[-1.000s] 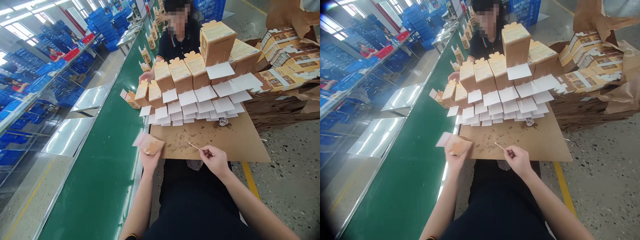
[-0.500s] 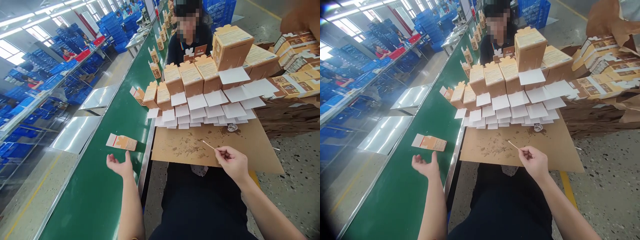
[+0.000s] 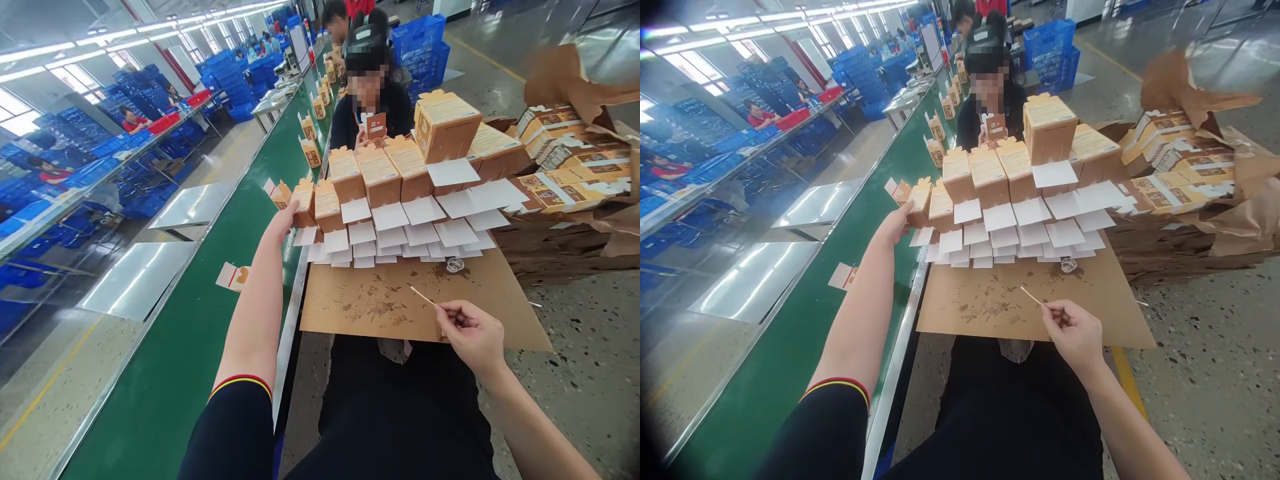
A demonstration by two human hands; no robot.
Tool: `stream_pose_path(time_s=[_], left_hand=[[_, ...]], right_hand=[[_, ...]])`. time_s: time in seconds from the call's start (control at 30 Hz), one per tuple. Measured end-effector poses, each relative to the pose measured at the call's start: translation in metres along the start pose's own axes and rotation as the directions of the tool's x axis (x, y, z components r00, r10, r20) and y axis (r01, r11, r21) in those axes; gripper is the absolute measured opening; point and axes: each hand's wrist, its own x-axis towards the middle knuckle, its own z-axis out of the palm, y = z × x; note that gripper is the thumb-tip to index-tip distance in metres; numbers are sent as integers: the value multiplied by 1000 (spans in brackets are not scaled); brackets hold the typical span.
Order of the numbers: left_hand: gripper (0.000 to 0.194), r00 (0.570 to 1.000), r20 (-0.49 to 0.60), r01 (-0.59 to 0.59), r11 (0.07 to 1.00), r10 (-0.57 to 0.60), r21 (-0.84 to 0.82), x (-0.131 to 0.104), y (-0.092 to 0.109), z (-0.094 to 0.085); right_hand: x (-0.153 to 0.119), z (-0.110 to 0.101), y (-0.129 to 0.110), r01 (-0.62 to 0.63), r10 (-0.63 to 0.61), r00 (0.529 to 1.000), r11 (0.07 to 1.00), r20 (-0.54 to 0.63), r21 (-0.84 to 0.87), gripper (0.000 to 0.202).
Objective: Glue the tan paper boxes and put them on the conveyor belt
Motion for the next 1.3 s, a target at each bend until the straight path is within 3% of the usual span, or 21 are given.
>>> stream_pose_path(time_s=[0.07, 0.13, 0.27, 0.33, 0.4, 0.47, 0.57, 0.67, 0.83, 1.17, 1.3], left_hand=[[41, 998, 45, 39, 999, -40, 9, 2, 3, 3], [33, 997, 61, 39, 999, -37, -25, -5, 4, -5], [28, 997, 0, -80, 981, 82, -177, -52, -7, -47], [44, 990, 9, -131, 955, 139, -267, -93, -29, -65], [70, 977, 136, -99, 916, 163, -389, -138, -61, -71], [85, 963, 245, 7, 907, 107, -421, -177, -100, -62], [89, 969, 245, 96, 913, 4, -396, -210, -149, -34], [90, 975, 218, 113, 918, -29, -381, -214, -174, -13], [87, 980, 198, 95, 934, -27, -343, -207, -181, -7], [90, 996, 92, 51, 935, -20, -351, -214, -188, 2], [88, 991, 130, 25, 952, 15, -304, -218, -179, 2]], right_hand=[[-3, -2, 2, -22, 22, 1000, 1000, -2, 19, 32], [-4, -3, 3, -33, 34, 999, 999, -24, 23, 33], [-6, -11, 6, 2, -5, 998, 999, -67, -50, 33], [-9, -17, 5, 17, -23, 997, 996, -71, -82, 30], [-15, -18, 3, 30, -34, 998, 996, -46, -81, 27], [-21, -11, 0, 50, -48, 998, 997, 29, -52, 25], [-27, 13, -4, 91, -92, 973, 996, 214, 10, 23], [-28, 45, -2, 131, -141, 930, 990, 339, 52, 22], [-24, 79, 12, 210, -202, 913, 978, 355, 17, 21], [-36, 85, 27, 299, -232, 833, 952, 502, -56, 24], [-30, 84, 28, 264, -206, 864, 962, 459, -65, 23]])
